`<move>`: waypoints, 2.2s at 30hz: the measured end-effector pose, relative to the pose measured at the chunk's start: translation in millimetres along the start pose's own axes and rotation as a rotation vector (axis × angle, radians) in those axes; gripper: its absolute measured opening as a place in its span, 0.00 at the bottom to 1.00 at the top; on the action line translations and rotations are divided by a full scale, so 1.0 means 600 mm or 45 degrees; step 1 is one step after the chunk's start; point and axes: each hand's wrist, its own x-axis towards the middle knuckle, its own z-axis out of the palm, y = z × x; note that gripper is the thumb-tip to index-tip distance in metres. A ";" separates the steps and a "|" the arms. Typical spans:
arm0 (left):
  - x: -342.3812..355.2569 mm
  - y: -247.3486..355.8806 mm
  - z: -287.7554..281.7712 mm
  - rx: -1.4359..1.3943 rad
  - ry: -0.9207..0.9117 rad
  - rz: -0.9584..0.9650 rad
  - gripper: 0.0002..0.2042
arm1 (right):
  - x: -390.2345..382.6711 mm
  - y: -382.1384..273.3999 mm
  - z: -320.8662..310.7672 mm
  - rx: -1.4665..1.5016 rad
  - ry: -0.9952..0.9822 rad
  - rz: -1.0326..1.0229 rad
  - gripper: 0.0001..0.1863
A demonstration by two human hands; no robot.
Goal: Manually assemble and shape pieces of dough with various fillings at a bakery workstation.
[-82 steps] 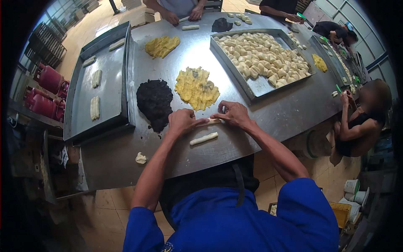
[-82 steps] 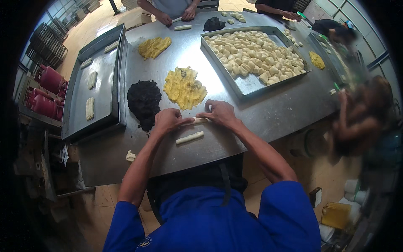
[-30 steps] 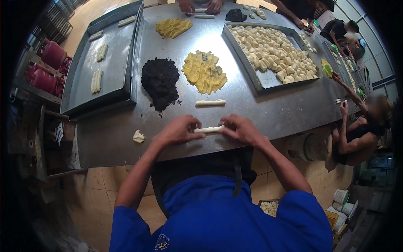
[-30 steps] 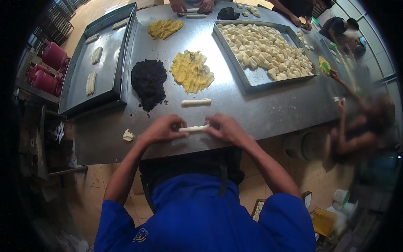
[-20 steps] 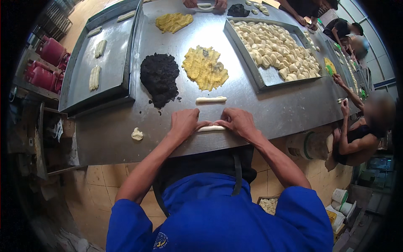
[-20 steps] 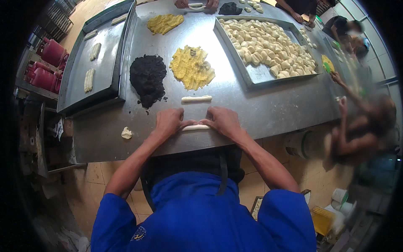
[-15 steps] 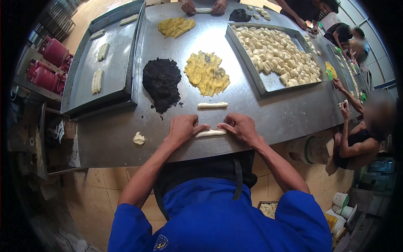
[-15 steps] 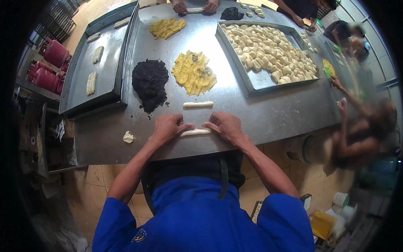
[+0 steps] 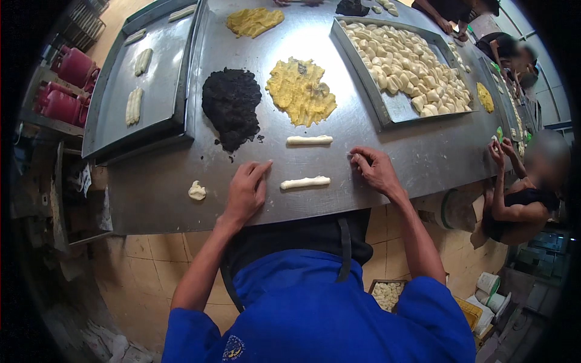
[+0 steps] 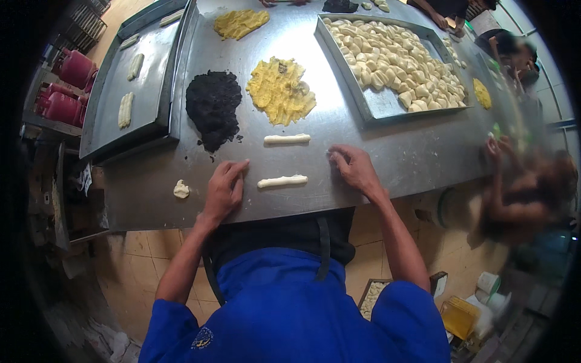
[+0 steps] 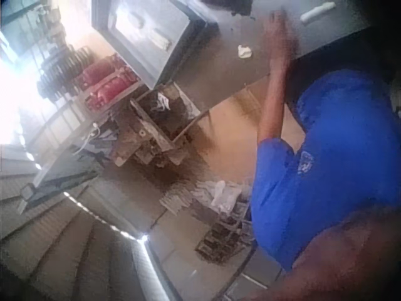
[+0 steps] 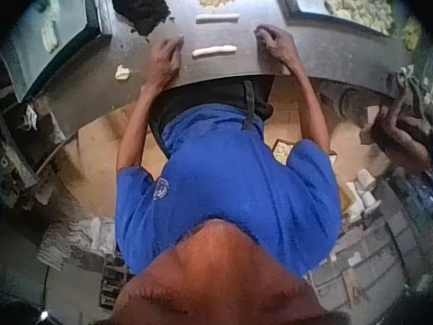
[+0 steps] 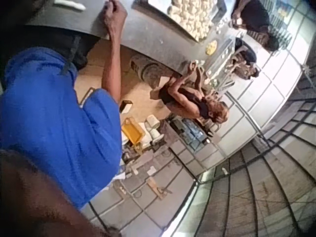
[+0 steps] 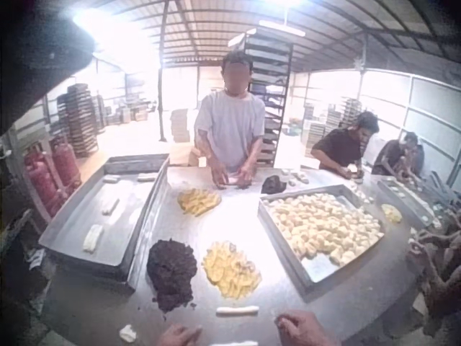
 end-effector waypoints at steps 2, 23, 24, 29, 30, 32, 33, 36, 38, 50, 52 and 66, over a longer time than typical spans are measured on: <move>-0.025 0.008 0.005 0.066 0.122 0.067 0.19 | -0.009 -0.030 -0.011 -0.131 -0.021 0.002 0.16; -0.012 0.032 0.031 -0.089 0.017 0.087 0.11 | -0.081 -0.039 0.109 -0.540 0.131 -0.644 0.11; -0.009 0.034 0.030 -0.089 0.016 0.083 0.11 | -0.079 -0.048 0.109 -0.539 0.127 -0.642 0.11; -0.008 0.032 0.017 -0.023 -0.107 0.214 0.11 | -0.076 -0.058 0.101 -0.616 -0.027 -0.737 0.12; -0.010 0.030 0.016 -0.022 -0.107 0.211 0.11 | -0.078 -0.049 0.099 -0.615 -0.030 -0.737 0.12; -0.013 0.027 0.015 -0.005 -0.101 0.282 0.11 | -0.083 -0.034 0.097 -0.610 0.001 -0.806 0.13; -0.014 0.026 0.016 -0.005 -0.102 0.278 0.11 | -0.083 -0.035 0.100 -0.608 -0.002 -0.806 0.13; -0.014 0.024 0.018 -0.016 -0.095 0.271 0.10 | -0.082 -0.039 0.106 -0.632 0.041 -0.825 0.14; -0.014 0.023 0.019 -0.002 -0.099 0.293 0.09 | -0.080 -0.042 0.106 -0.629 0.043 -0.840 0.15; -0.004 0.021 0.025 -0.041 -0.030 0.326 0.10 | -0.078 -0.041 0.094 -0.635 0.063 -0.784 0.14; -0.009 0.024 0.023 -0.086 -0.007 0.266 0.12 | -0.071 -0.052 0.093 -0.541 0.088 -0.744 0.15; -0.026 0.017 0.021 -0.455 0.196 -0.180 0.13 | 0.228 -0.009 -0.210 -0.990 0.592 -0.171 0.19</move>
